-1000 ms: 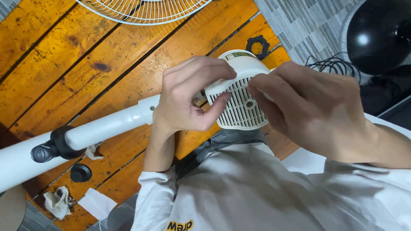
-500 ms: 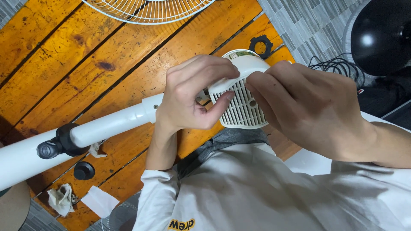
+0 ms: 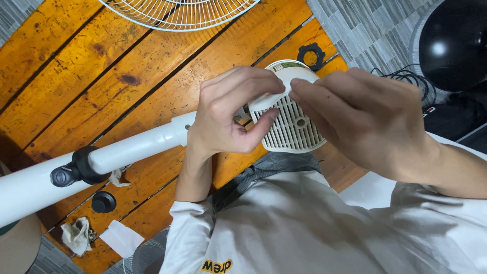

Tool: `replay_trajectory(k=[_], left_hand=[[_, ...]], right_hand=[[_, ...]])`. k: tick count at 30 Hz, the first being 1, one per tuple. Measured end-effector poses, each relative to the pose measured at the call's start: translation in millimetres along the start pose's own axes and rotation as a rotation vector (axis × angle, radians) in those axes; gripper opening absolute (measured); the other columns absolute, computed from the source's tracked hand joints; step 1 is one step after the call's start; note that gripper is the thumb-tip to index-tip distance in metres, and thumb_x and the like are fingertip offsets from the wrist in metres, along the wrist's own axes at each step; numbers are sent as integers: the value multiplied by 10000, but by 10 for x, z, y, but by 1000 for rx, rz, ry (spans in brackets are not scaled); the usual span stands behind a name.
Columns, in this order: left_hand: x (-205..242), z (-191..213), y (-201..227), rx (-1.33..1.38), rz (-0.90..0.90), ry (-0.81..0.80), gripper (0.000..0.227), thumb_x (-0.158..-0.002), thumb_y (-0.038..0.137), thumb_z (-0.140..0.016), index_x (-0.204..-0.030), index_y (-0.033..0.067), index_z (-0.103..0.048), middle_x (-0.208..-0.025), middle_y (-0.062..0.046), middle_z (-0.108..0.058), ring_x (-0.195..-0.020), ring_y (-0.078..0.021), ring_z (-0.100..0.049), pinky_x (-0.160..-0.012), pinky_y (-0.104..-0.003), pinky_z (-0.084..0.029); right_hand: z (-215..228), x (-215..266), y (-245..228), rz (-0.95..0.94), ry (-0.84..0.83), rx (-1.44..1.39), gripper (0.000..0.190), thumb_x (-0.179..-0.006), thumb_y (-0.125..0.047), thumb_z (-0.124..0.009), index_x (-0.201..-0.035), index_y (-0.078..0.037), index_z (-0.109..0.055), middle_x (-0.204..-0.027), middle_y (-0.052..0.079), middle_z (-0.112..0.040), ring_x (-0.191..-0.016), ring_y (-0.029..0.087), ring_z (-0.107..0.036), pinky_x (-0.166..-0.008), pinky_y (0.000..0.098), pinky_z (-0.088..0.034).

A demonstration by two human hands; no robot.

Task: Cleaning the dust from the motor housing vents of an electric fan using a piece of tissue.

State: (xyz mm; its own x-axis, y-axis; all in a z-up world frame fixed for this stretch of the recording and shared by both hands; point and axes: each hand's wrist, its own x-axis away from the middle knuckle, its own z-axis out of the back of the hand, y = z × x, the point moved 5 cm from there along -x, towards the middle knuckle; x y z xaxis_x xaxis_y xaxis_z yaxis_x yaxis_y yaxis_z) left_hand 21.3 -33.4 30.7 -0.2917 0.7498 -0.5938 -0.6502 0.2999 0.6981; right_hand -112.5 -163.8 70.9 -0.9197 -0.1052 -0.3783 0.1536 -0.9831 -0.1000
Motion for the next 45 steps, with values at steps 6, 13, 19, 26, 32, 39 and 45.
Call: replay_trajectory(k=[6, 13, 19, 26, 32, 39, 45], left_hand=[[-26, 11, 24, 0, -1, 14, 112, -927, 20, -643, -1020, -37, -669, -997, -161, -710, -888, -307, -738, -793, -371, -606], [-7, -4, 1, -4, 22, 15, 169, -974, 106, -620, -1021, -50, -661, -991, -175, -704, -888, -319, -728, -790, -374, -587], [86, -45, -134, -25, -14, 105, 547, -878, 416, -811, -1136, -29, -625, -1033, -160, -731, -910, -290, -757, -816, -368, -631], [64, 50, -98, -47, -13, 295, 351, -1058, 135, -441, -794, -39, -594, -912, -180, -675, -783, -297, -709, -678, -364, -575], [113, 53, -163, -44, 10, 349, 360, -1012, 91, -494, -664, 1, -497, -844, -192, -661, -776, -308, -697, -671, -364, -574], [75, 76, -110, -110, 49, 276, 392, -992, 196, -585, -645, 30, -508, -954, -198, -673, -849, -310, -686, -713, -385, -540], [89, 65, -119, -24, 111, 255, 232, -963, 153, -695, -1053, -3, -548, -979, -207, -674, -955, -312, -708, -859, -387, -588]], right_hand=[[82, 44, 41, -9, 77, -66, 97, -1125, -61, -839, -1213, -61, -798, -965, 65, -713, -800, 216, -672, -612, 339, -477], [102, -23, 100, -106, 71, -256, 46, -1106, -78, -827, -1129, -70, -788, -913, 54, -669, -634, 181, -552, -527, 310, -370], [-59, -164, 52, -157, 60, -378, 38, -1090, -99, -793, -1112, -81, -767, -859, 67, -662, -668, 197, -576, -547, 319, -379], [44, -191, 111, -202, 135, -462, 46, -1112, 30, -712, -1092, 45, -751, -878, 99, -632, -664, 212, -521, -594, 343, -376], [57, 106, 258, -363, 191, -501, 141, -1146, 105, -706, -1016, 160, -708, -863, 239, -665, -721, 278, -530, -653, 373, -378], [-42, 283, 289, -488, 112, -571, 117, -1089, 130, -767, -996, 124, -697, -873, 203, -669, -761, 255, -587, -694, 346, -436], [-5, 147, 220, -307, 81, -531, 101, -1039, 78, -783, -976, 109, -710, -943, 181, -725, -777, 295, -646, -673, 356, -475]])
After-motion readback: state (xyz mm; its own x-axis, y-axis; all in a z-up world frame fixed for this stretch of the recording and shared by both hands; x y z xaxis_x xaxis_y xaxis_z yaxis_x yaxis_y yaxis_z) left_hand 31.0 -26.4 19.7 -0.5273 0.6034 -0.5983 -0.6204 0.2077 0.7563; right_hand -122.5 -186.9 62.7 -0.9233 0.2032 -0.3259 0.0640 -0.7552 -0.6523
